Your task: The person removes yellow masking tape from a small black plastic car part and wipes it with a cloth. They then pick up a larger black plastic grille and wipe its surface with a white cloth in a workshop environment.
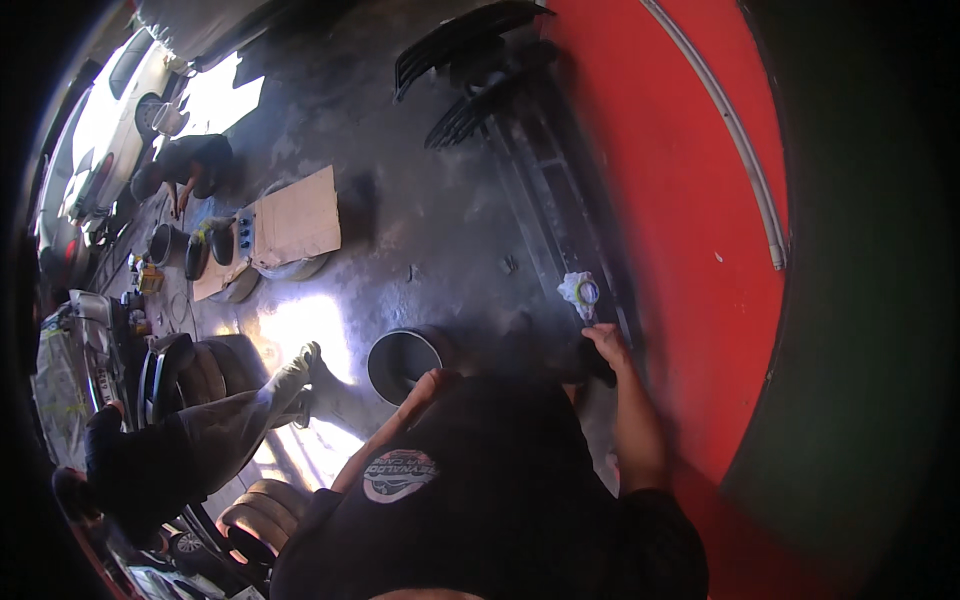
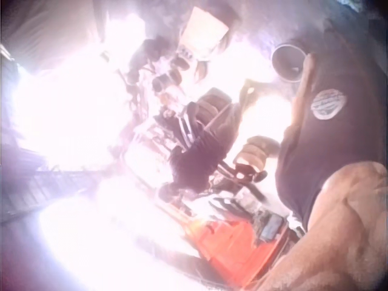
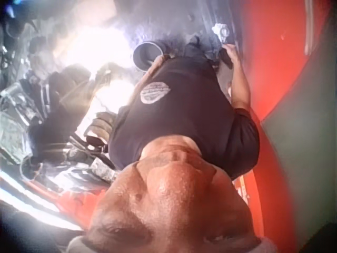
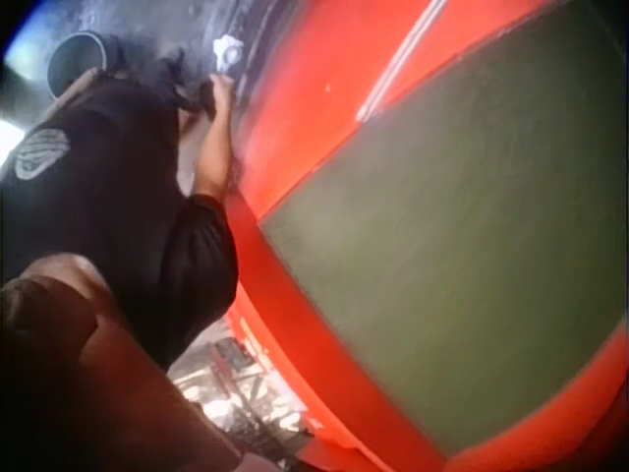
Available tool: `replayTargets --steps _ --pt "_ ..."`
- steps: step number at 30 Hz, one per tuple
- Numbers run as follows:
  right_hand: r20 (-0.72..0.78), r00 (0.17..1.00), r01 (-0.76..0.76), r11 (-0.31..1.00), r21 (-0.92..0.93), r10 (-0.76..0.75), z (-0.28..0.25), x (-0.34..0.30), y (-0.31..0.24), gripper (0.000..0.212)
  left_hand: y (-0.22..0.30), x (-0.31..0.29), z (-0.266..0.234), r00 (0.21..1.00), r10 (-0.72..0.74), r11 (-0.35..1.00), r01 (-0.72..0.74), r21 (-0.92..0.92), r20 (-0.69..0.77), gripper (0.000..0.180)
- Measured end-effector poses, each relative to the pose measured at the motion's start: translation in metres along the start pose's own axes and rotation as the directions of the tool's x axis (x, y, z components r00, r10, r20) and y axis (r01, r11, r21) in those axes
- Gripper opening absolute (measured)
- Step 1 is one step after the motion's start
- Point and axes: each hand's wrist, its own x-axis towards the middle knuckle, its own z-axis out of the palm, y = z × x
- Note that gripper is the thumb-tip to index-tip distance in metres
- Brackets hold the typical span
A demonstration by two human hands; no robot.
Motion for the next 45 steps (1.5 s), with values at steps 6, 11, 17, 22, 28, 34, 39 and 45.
replayTargets --steps 6,11,17,22,28,34,39,45 --pt "-0.073 0.986 -0.111 0.918 0.381 0.149 -0.043 0.031 -0.072 0.069 0.111 0.057 -0.076 0.999 0.004 0.999 -0.006 -0.043 -0.038 0.025" --pt "-0.122 0.956 -0.080 0.638 0.766 0.266 -0.022 0.069 -0.039 0.026 0.140 0.113 -0.102 0.988 -0.016 0.999 0.022 0.041 -0.151 0.023" --pt "-0.085 0.852 -0.264 0.563 0.783 0.517 -0.006 0.081 -0.054 0.025 0.137 0.231 -0.162 0.993 0.098 0.910 -0.061 -0.411 0.069 0.017" --pt "-0.056 0.805 -0.282 0.464 0.840 0.591 0.019 0.135 -0.090 0.029 0.121 0.363 -0.236 0.985 0.155 0.988 -0.153 -0.038 0.075 0.014" --pt "0.006 0.847 -0.260 0.405 0.877 0.532 0.033 0.205 -0.200 0.027 0.075 0.439 -0.332 0.980 -0.101 0.994 0.090 0.067 0.173 0.013" --pt "0.054 0.875 -0.188 0.234 0.954 0.481 0.055 0.294 -0.227 0.020 0.088 0.451 -0.347 0.911 -0.330 0.763 0.101 0.638 0.249 0.043" --pt "0.068 0.791 -0.135 0.065 0.989 0.608 0.105 0.343 -0.128 0.024 0.108 0.453 -0.330 0.837 -0.455 0.609 0.042 0.792 0.305 0.059" --pt "0.042 0.654 -0.075 0.009 0.997 0.755 0.174 0.395 0.013 0.045 0.080 0.448 -0.316 0.836 -0.436 0.509 -0.076 0.857 0.333 0.061"
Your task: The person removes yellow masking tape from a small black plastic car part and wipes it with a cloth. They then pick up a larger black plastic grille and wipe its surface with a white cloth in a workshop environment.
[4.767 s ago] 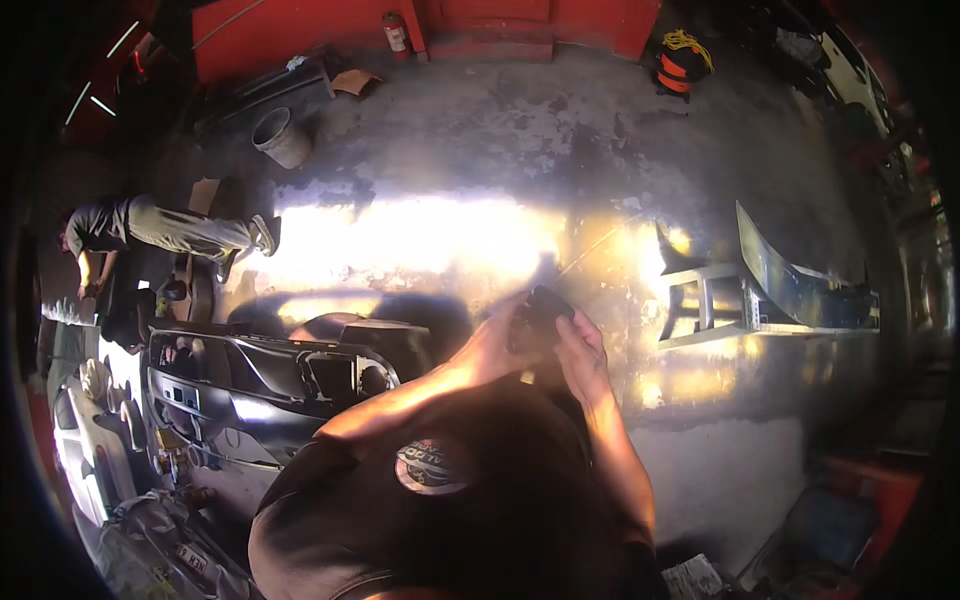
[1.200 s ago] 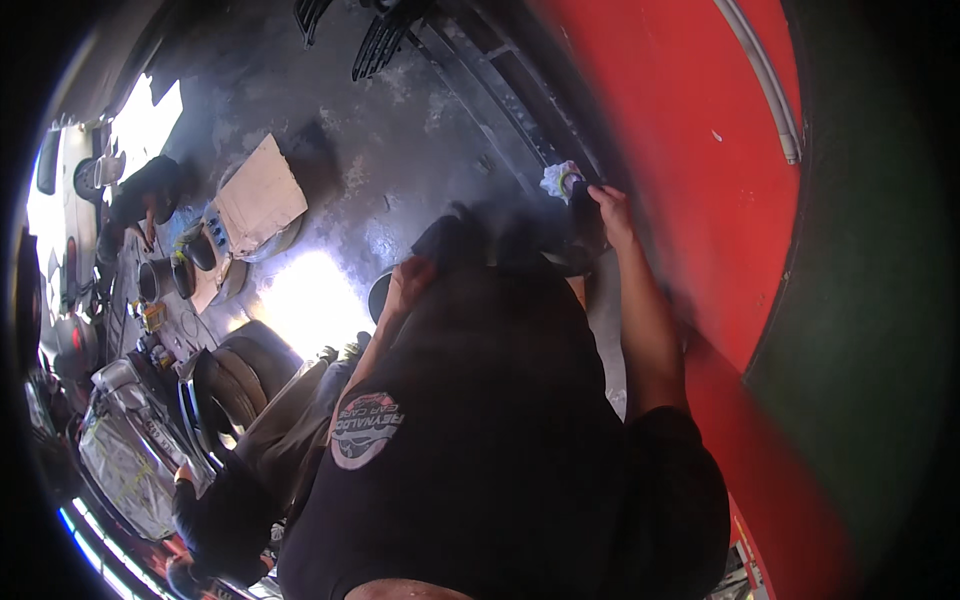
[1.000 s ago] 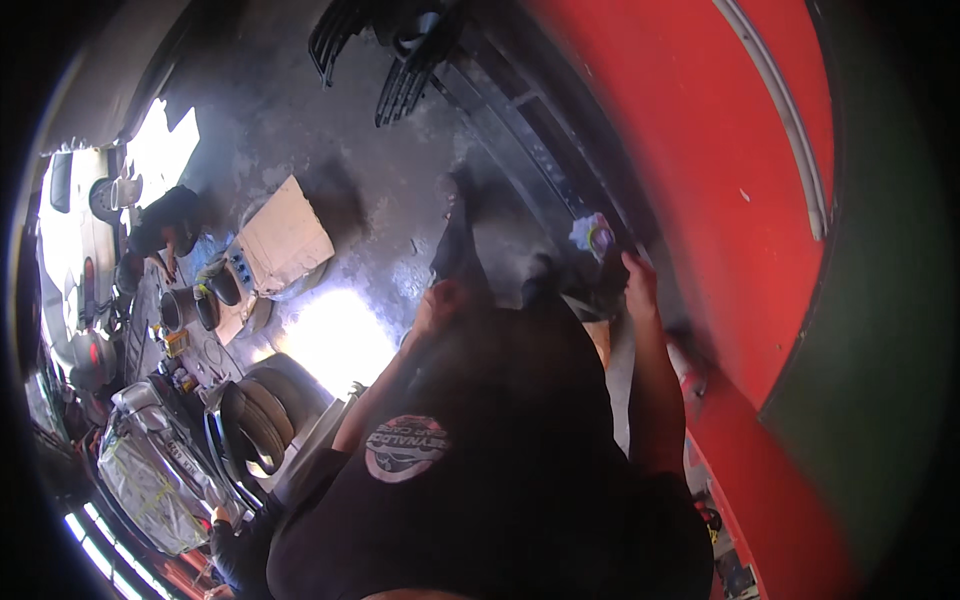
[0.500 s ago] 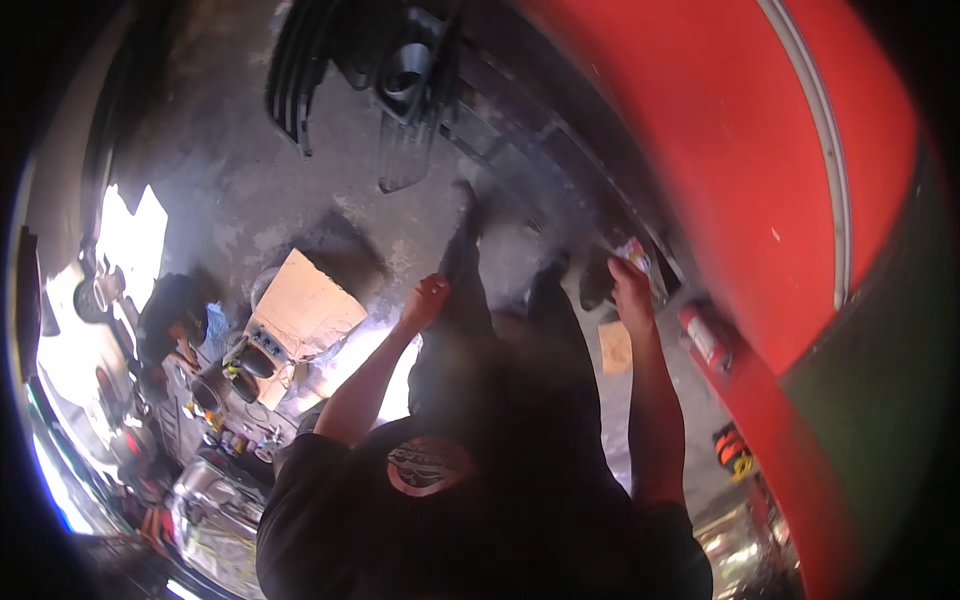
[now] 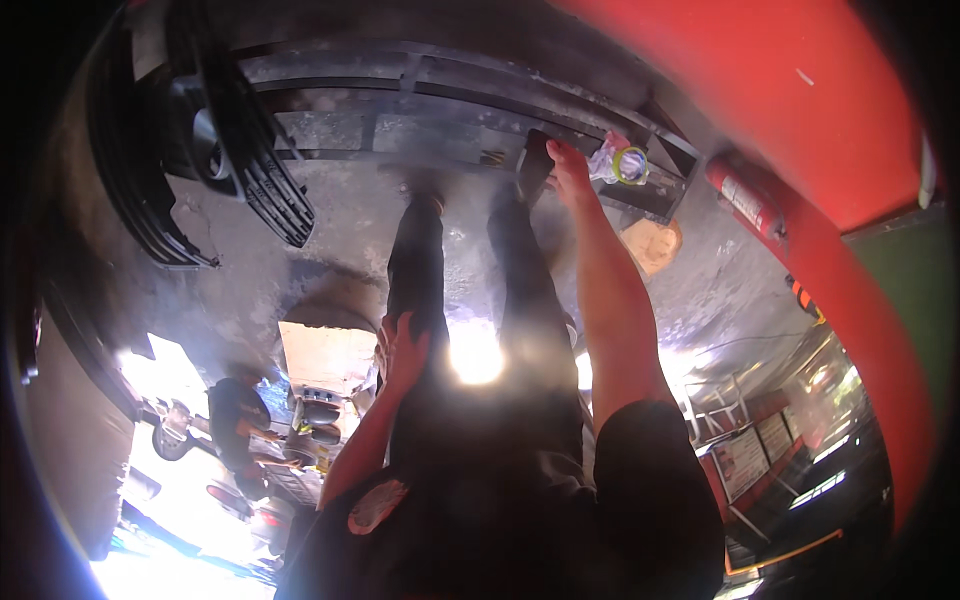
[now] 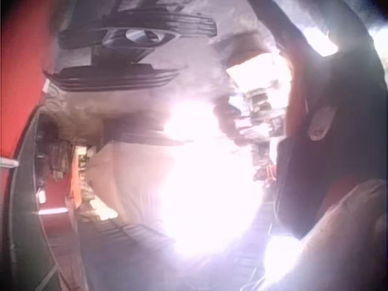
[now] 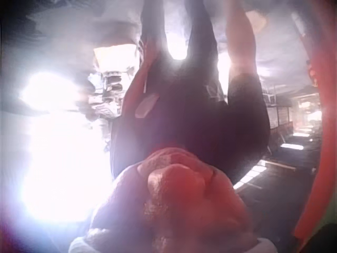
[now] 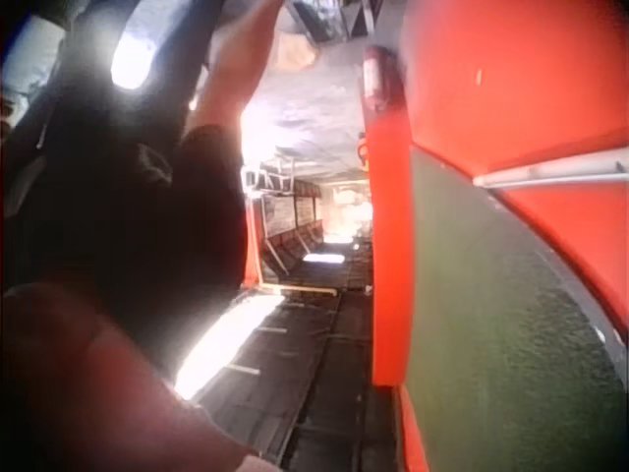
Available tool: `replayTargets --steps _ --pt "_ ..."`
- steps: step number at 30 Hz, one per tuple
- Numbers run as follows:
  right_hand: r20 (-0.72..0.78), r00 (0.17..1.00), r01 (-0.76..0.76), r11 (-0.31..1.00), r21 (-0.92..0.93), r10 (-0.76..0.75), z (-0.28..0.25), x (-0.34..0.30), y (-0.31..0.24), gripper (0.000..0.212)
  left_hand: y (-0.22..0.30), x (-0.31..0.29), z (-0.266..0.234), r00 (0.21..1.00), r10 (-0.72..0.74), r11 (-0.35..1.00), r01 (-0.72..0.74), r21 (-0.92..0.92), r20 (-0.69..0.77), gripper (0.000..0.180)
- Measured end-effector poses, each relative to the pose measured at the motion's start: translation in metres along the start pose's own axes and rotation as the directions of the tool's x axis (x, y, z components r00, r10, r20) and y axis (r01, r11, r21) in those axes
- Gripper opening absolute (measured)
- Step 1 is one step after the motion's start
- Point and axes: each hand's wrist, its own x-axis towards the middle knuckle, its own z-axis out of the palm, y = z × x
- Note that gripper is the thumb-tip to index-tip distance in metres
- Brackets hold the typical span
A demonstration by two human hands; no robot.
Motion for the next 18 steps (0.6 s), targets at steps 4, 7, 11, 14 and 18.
replayTargets --steps 4,7,11,14,18 --pt "-0.048 0.999 -0.010 0.998 0.055 0.013 -0.028 0.053 0.024 0.047 0.003 0.001 0.007 1.000 0.027 0.995 -0.027 0.097 0.001 0.063" --pt "-0.083 0.996 0.007 1.000 -0.013 -0.008 -0.029 0.060 0.022 0.045 0.009 0.004 0.009 1.000 0.022 0.986 -0.021 0.167 -0.005 0.065" --pt "-0.134 0.897 0.283 0.782 -0.555 -0.420 -0.047 0.041 0.018 0.040 0.020 0.000 0.015 1.000 0.021 0.987 -0.024 0.159 0.022 0.068" --pt "-0.211 0.671 0.343 0.549 -0.762 -0.711 -0.081 0.023 0.020 0.038 0.026 0.003 0.027 1.000 0.023 0.984 -0.026 0.174 0.016 0.067" --pt "-0.085 0.374 0.302 0.208 -0.931 -0.924 -0.137 0.003 0.006 0.040 0.040 0.006 0.034 1.000 0.019 0.981 -0.020 0.194 0.008 0.066"
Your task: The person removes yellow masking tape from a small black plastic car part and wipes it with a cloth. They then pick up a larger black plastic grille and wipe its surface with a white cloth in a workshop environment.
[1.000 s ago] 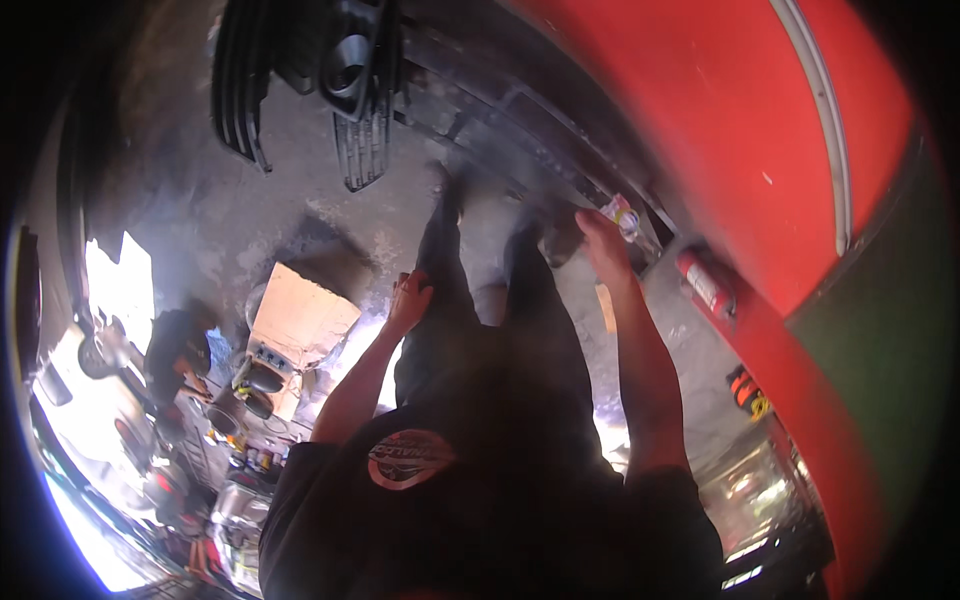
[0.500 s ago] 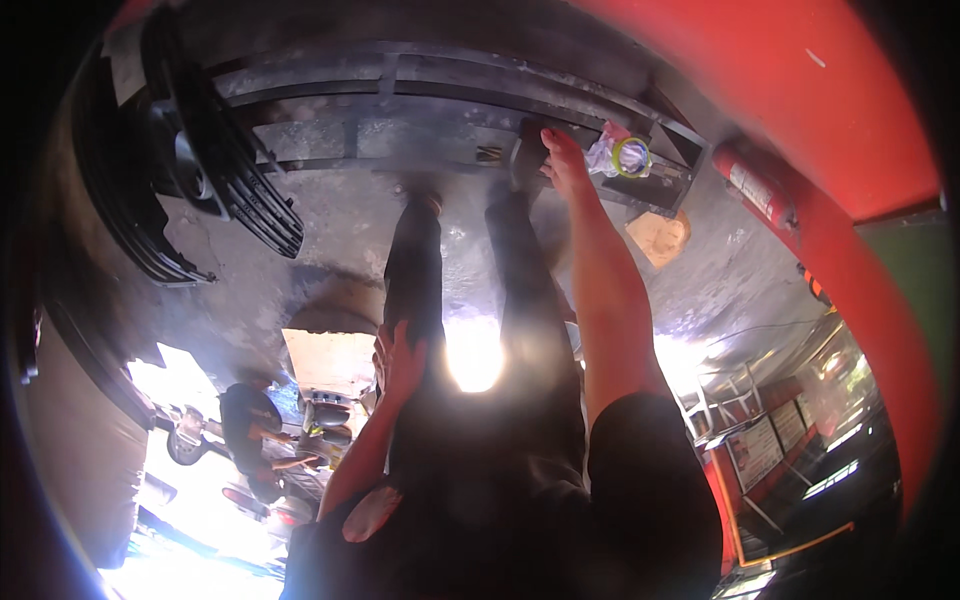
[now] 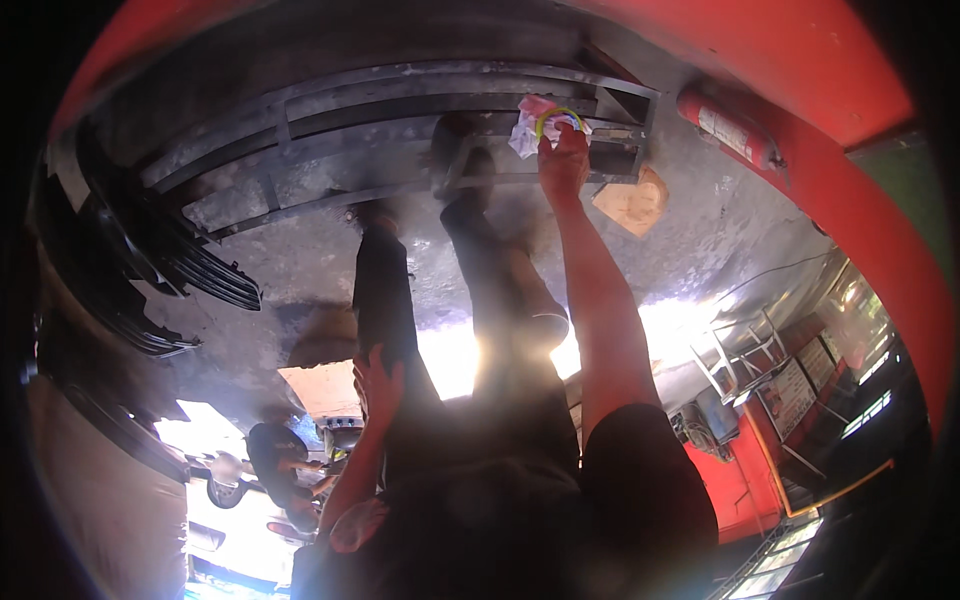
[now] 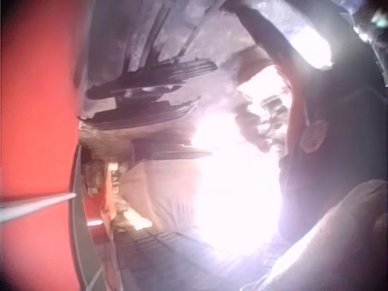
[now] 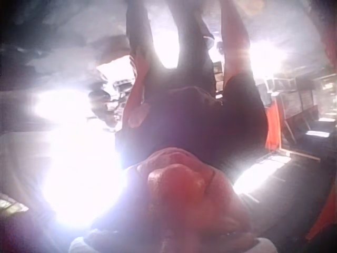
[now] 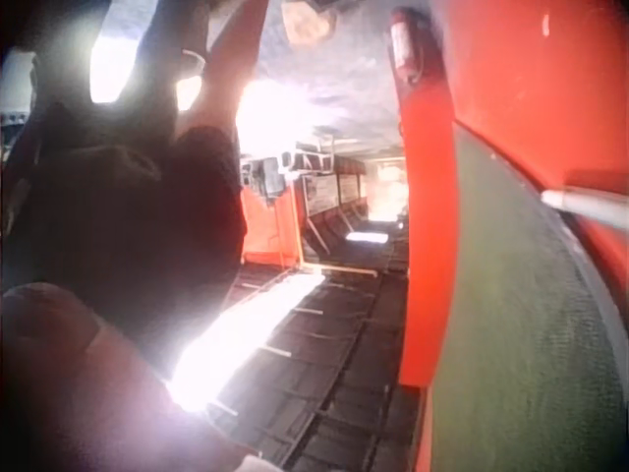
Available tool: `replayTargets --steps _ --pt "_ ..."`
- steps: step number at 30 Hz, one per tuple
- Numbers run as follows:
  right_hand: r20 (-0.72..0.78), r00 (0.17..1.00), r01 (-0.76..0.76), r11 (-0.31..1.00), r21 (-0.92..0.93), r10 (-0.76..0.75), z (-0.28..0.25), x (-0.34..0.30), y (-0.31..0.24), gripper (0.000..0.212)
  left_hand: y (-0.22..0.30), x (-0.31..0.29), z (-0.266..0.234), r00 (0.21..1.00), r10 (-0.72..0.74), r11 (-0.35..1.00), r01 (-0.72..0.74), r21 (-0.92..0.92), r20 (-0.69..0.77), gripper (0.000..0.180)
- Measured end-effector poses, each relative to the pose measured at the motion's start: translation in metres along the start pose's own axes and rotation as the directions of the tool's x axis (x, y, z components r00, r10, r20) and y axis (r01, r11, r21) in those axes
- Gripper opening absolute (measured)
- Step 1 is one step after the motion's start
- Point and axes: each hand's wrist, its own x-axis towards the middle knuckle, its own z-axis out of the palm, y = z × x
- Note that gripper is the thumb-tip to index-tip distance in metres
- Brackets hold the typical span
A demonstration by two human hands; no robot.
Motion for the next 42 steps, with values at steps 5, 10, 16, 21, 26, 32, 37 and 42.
replayTargets --steps 5,10,16,21,26,32,37,42 --pt "0.263 0.962 -0.027 0.979 -0.201 0.080 0.005 -0.002 0.019 0.035 0.007 0.012 0.007 1.000 0.010 1.000 -0.010 0.010 -0.004 0.064" --pt "0.200 0.965 -0.166 0.986 -0.031 0.169 -0.017 -0.009 0.010 0.023 0.018 0.014 0.009 1.000 -0.007 0.998 0.008 0.065 -0.015 0.064" --pt "-0.050 0.958 -0.282 0.959 -0.017 0.281 -0.040 -0.014 0.126 0.020 0.018 0.020 0.012 0.999 -0.029 0.990 0.033 0.135 -0.034 0.065" --pt "-0.013 0.931 -0.355 0.894 -0.272 0.365 -0.028 -0.015 0.269 0.023 0.017 0.025 0.016 0.995 0.052 0.983 -0.036 0.180 -0.084 0.064" --pt "-0.005 0.879 -0.461 0.849 -0.258 0.476 -0.027 0.016 0.189 0.033 0.017 0.016 0.026 0.991 0.045 0.977 -0.017 0.210 -0.127 0.063" --pt "0.185 0.974 -0.123 0.990 -0.063 0.133 -0.019 0.002 0.040 0.073 0.020 0.022 0.023 0.995 0.023 0.987 -0.008 0.159 -0.092 0.062" --pt "0.256 0.954 -0.168 0.985 0.026 0.156 0.021 0.005 0.012 0.058 -0.011 0.026 0.041 0.993 0.037 0.995 -0.026 0.091 -0.113 0.065" --pt "0.172 0.983 -0.151 0.827 0.542 0.067 0.008 -0.011 0.073 0.041 -0.036 0.030 0.043 0.975 0.055 0.978 -0.096 -0.184 -0.216 0.064"
